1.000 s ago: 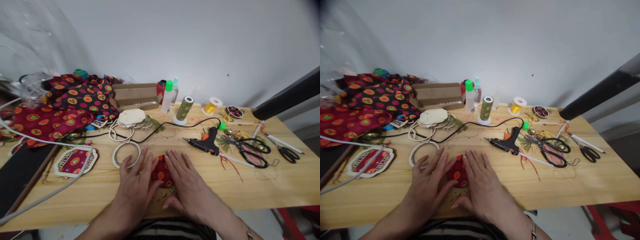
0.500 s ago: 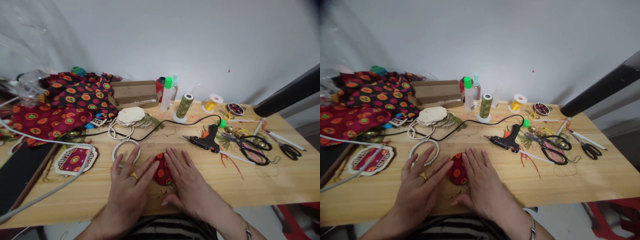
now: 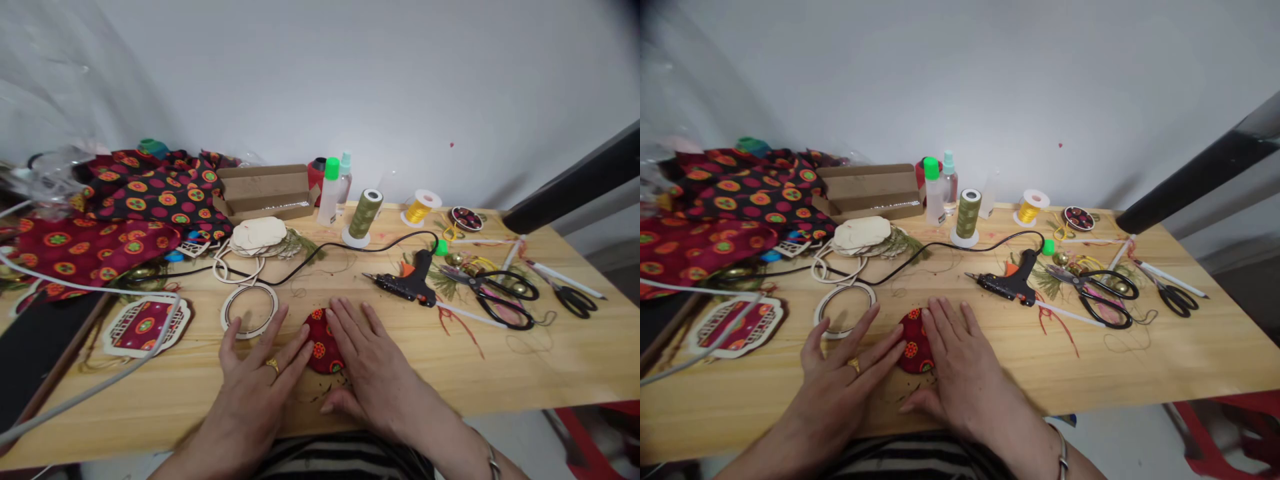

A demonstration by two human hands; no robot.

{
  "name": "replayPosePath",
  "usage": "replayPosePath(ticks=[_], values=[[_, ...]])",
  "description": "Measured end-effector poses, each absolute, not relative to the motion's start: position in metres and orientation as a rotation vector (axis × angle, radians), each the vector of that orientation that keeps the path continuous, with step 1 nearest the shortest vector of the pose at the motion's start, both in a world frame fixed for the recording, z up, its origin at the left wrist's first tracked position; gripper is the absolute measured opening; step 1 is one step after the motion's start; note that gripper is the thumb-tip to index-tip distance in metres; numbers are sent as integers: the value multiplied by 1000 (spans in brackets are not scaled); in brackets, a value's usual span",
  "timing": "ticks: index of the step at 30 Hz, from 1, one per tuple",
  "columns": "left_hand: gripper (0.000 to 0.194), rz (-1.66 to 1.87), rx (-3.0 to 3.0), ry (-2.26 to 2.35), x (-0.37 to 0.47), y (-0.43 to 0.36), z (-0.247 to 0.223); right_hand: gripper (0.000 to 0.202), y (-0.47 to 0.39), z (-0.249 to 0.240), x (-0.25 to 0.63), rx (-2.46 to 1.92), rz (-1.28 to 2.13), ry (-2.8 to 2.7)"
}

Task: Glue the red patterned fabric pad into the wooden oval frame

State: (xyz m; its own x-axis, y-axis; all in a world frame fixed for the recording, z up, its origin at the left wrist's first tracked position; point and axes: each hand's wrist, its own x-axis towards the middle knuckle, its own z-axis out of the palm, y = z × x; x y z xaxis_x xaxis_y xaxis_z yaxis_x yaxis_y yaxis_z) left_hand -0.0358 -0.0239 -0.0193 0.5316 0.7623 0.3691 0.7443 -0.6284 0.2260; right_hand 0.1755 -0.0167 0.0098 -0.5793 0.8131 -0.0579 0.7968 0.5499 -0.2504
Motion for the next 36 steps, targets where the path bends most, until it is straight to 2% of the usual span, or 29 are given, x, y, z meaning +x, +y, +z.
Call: replayPosePath(ticks=[11,16,18,23,26,32,36], values=[[37,887,2592,1359,-37,-18,-29,97,-17,22,192,-1404,521,-2557],[63,913,2620,1408,-38,-17,-17,73,-17,28,199,-1529,398,-2348],[67,879,2643,1440,-33,-16,-14,75,-19,26,192,-1455,396,-2496],[57,900,2606,1434,-19,-18,-16,96,-22,15,173,-1240,362,-2712],[55,892,2603,1383,-17,-19,-17,96,-20,10,170,-1250,352,-2732],[26,797,2616,1399,-13,-18,-12,86,-17,10,171,-1257,381,-2762],[26,758,2616,1396,-11,-19,-14,92,-17,9,170,-1266,413,-2762]])
